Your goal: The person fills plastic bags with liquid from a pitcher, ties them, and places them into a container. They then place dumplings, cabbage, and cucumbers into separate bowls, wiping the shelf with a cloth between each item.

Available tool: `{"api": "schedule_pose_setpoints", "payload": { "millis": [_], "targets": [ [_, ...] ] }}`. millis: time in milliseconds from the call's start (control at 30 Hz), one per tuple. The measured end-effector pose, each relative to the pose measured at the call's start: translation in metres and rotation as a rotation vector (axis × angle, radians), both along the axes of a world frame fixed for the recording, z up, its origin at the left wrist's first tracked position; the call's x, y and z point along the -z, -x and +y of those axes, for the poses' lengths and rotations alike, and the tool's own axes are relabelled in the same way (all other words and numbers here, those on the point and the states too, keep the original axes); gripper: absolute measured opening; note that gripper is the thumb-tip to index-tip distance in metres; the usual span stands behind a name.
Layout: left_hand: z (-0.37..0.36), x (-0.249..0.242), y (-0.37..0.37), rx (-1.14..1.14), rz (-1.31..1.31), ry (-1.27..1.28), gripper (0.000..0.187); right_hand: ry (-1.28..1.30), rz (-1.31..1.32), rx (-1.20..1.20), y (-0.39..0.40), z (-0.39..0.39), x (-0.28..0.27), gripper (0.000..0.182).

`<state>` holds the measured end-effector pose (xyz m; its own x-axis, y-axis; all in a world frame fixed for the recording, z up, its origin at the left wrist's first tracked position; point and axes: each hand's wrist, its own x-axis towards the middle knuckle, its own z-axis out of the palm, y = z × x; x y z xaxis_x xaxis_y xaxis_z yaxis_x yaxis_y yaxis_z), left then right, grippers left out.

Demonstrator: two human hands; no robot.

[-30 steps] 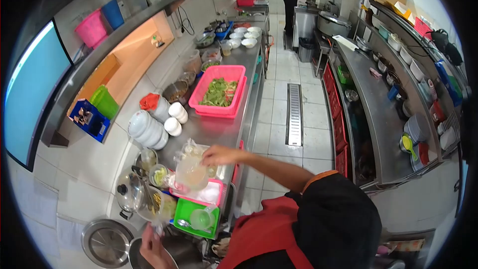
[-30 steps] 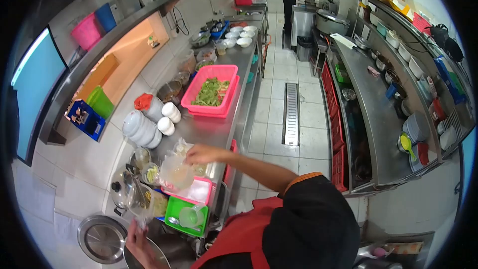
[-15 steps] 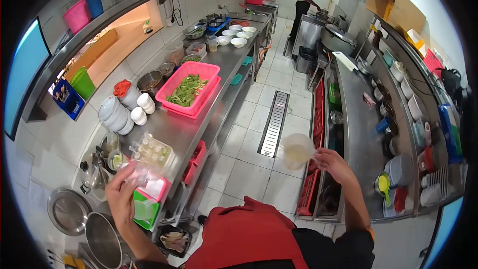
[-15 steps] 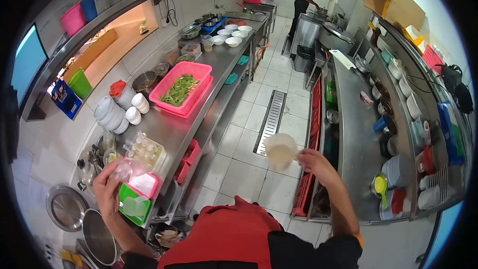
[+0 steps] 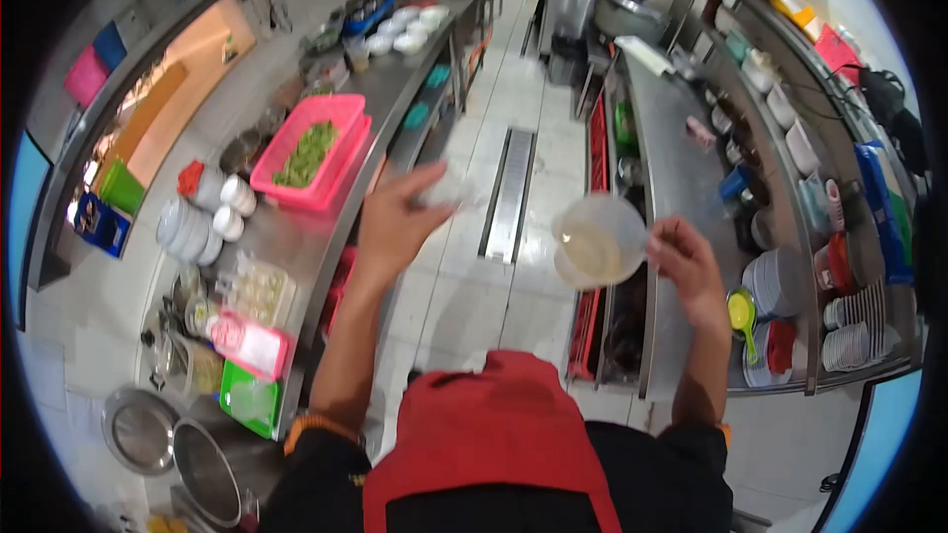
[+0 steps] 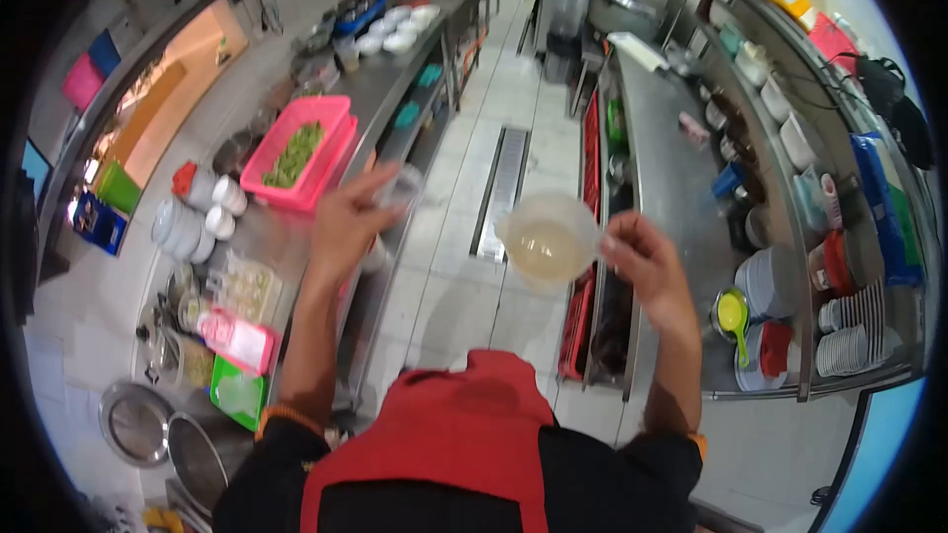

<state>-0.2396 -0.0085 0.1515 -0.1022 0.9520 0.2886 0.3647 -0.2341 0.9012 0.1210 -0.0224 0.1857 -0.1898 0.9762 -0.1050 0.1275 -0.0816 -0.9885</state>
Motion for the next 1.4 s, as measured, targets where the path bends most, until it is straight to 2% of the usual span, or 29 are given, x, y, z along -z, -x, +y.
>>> {"api": "schedule_pose_setpoints", "payload": {
  "millis": [67, 233, 333, 433, 533, 633, 900, 967, 1000, 1033, 1133, 1200, 1400],
  "targets": [
    [0.01, -0.009, -0.017, 0.04, 0.121, -0.133, 0.047, -0.119, 0.017, -0.006, 0.019, 0.006, -0.014, 0.015],
    [0.013, -0.023, -0.023, 0.112, 0.176, -0.025, 0.049, -0.263, -0.064, -0.013, 0.061, 0.025, -0.031, 0.016],
    [0.018, -0.021, -0.02, 0.17, 0.185, 0.042, 0.047, -0.455, -0.168, -0.088, 0.082, 0.043, -0.027, 0.016],
    [0.026, -0.018, -0.01, 0.228, 0.133, 0.179, 0.047, -0.496, -0.315, -0.106, 0.096, 0.065, -0.024, 0.016],
    [0.039, -0.013, 0.0, 0.271, -0.024, 0.302, 0.052, -0.53, -0.392, -0.107, 0.105, 0.087, -0.02, 0.018],
    [0.051, -0.006, 0.004, 0.269, -0.019, 0.348, 0.054, -0.547, -0.517, -0.133, 0.114, 0.103, -0.025, 0.019],
    [0.076, 0.014, 0.004, 0.299, -0.108, 0.325, 0.053, -0.598, -0.651, -0.171, 0.131, 0.132, -0.034, 0.021],
    [0.088, 0.014, -0.002, 0.315, -0.097, 0.293, 0.052, -0.769, -0.788, -0.204, 0.125, 0.14, -0.039, 0.022],
    [0.092, 0.015, -0.006, 0.353, -0.292, 0.363, 0.049, -0.778, -0.79, -0.18, 0.123, 0.142, -0.04, 0.022],
    [0.092, 0.01, -0.009, 0.325, -0.279, 0.379, 0.054, -0.787, -0.781, -0.168, 0.124, 0.144, -0.039, 0.023],
    [0.099, 0.018, -0.009, 0.3, -0.324, 0.377, 0.054, -0.731, -0.908, -0.149, 0.132, 0.14, -0.05, 0.023],
    [0.104, 0.016, -0.01, 0.312, -0.364, 0.413, 0.046, -0.744, -0.895, -0.157, 0.132, 0.146, -0.05, 0.024],
    [0.11, 0.006, -0.013, 0.292, -0.317, 0.44, 0.049, -0.724, -0.934, -0.181, 0.132, 0.154, -0.06, 0.021]
  ]
}}
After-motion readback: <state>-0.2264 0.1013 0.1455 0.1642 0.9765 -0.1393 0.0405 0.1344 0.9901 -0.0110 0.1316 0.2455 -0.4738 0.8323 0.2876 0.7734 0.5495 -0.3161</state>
